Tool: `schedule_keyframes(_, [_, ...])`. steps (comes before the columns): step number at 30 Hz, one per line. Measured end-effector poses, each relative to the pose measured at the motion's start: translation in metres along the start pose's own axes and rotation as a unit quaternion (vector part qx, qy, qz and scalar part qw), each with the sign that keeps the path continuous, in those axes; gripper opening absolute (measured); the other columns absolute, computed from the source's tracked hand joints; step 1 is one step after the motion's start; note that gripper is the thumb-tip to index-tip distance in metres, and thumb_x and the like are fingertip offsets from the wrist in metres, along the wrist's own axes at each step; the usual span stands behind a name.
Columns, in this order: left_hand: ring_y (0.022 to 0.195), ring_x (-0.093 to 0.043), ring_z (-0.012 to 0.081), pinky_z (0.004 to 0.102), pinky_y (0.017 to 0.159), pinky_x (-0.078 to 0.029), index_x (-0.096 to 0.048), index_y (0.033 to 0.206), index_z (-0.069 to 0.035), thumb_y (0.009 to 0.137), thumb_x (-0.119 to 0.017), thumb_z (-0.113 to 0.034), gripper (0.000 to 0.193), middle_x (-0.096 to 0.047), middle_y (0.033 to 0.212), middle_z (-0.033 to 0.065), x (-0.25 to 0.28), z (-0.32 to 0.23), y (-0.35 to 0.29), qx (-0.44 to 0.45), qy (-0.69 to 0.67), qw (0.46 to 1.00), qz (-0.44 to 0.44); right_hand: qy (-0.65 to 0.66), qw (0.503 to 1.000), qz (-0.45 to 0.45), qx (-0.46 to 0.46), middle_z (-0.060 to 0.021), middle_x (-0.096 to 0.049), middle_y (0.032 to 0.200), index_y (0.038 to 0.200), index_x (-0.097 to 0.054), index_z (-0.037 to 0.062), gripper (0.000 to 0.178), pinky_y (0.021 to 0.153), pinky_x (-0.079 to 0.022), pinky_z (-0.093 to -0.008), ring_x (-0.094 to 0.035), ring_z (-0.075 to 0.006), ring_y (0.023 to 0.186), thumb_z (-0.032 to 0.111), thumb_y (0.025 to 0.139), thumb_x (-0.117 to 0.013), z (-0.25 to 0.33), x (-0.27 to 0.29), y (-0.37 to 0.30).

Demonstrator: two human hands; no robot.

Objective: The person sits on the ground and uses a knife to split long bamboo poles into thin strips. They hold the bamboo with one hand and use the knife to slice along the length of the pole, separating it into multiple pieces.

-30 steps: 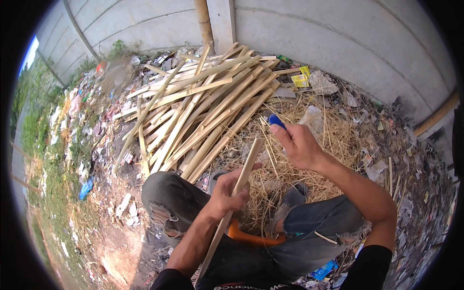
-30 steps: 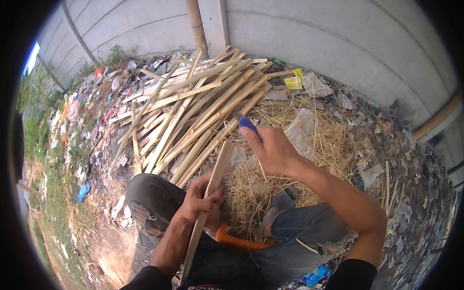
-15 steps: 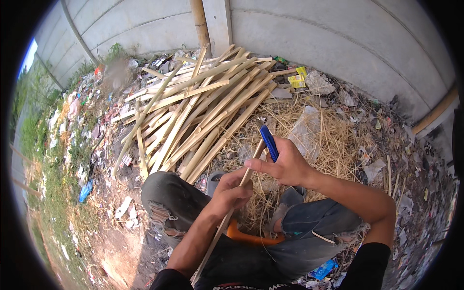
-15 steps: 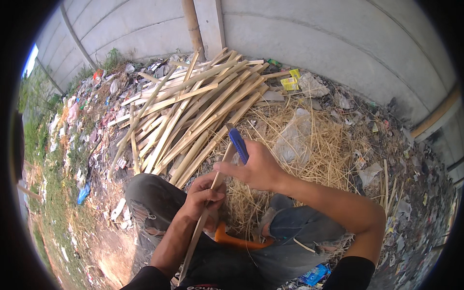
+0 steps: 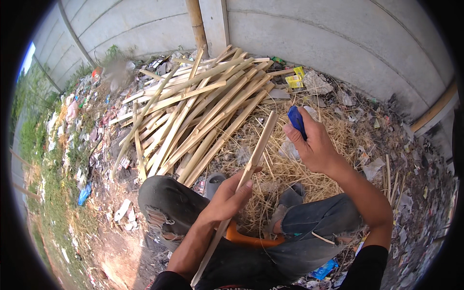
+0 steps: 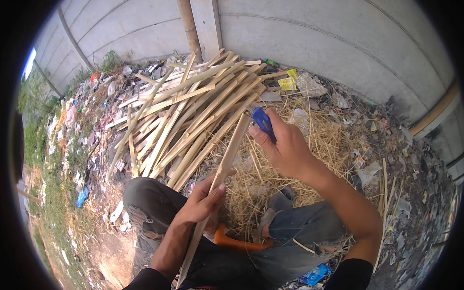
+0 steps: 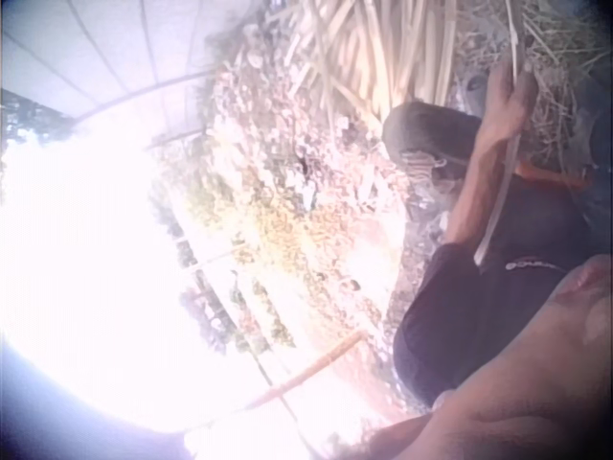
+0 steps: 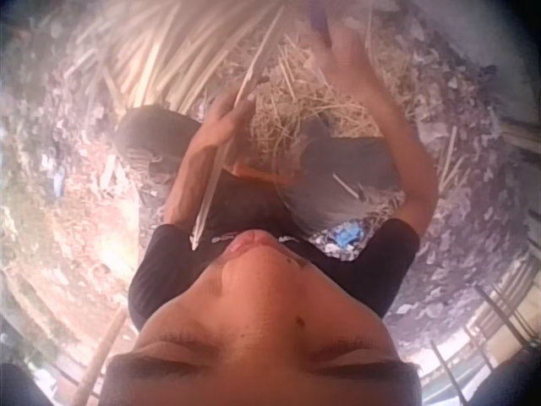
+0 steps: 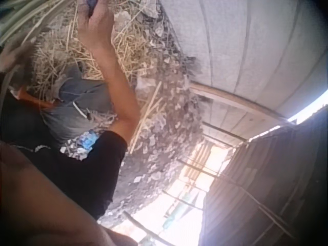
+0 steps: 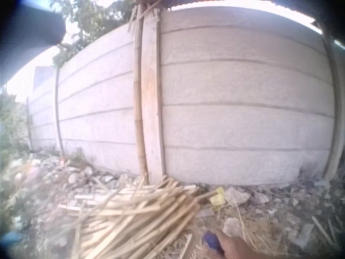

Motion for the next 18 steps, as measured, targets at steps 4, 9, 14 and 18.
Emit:
schedule_keyframes(4, [0.061,-0.042,0.0048,0.0226,0.055,-0.037,-0.046,0.147,-0.004,0.11,-0.049,-0.023,0.042,-0.044,0.073,-0.0059,0.004,0.004,0.001,-0.006,0.012,0.999,-0.03,-0.081,0.978,0.19,0.004,-0.0225,-0.067,0.072,0.096,-0.067,-0.0026,0.059,0.063,-0.052,-0.0503,-0.067,-0.0427,0.068,0.054,0.103,-0.05,0.013,-0.047,-0.019])
schedule_keyframes(9, [0.067,-0.046,0.0051,0.0252,0.061,-0.041,-0.05,0.142,-0.003,0.109,-0.048,-0.02,0.038,-0.049,0.078,-0.0056,0.017,0.008,0.005,-0.028,0.105,0.991,-0.073,-0.133,0.954,0.269,-0.027,-0.0257,-0.068,0.074,0.088,-0.07,-0.0012,0.062,0.068,-0.055,-0.0526,-0.07,-0.0446,0.075,0.055,0.102,-0.048,0.006,-0.081,-0.028])
schedule_keyframes(14, [0.059,-0.041,0.0035,0.0216,0.055,-0.037,-0.05,0.141,-0.004,0.11,-0.047,-0.022,0.036,-0.044,0.07,-0.0074,0.013,-0.002,-0.001,-0.01,0.129,0.989,-0.077,-0.161,0.979,0.12,-0.027,-0.02,-0.059,0.059,0.079,-0.066,-0.0008,0.065,0.057,-0.048,-0.0496,-0.062,-0.0402,0.058,0.056,0.104,-0.046,-0.02,-0.039,0.015])
schedule_keyframes(18, [0.06,-0.039,0.0032,0.022,0.055,-0.035,-0.049,0.143,-0.004,0.11,-0.046,-0.02,0.036,-0.042,0.071,-0.0082,-0.001,-0.004,-0.011,-0.033,0.112,0.993,-0.005,-0.146,0.986,0.057,-0.05,-0.0217,-0.064,0.064,0.085,-0.069,0.0002,0.058,0.058,-0.051,-0.0498,-0.066,-0.0421,0.062,0.051,0.105,-0.048,-0.041,0.0,0.019])
Point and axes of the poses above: each hand's wrist, its own y-axis towards the middle knuckle, its own x-axis out of the back of the hand, z = x × y, the point moved 8 cm from there along y, towards the middle knuckle
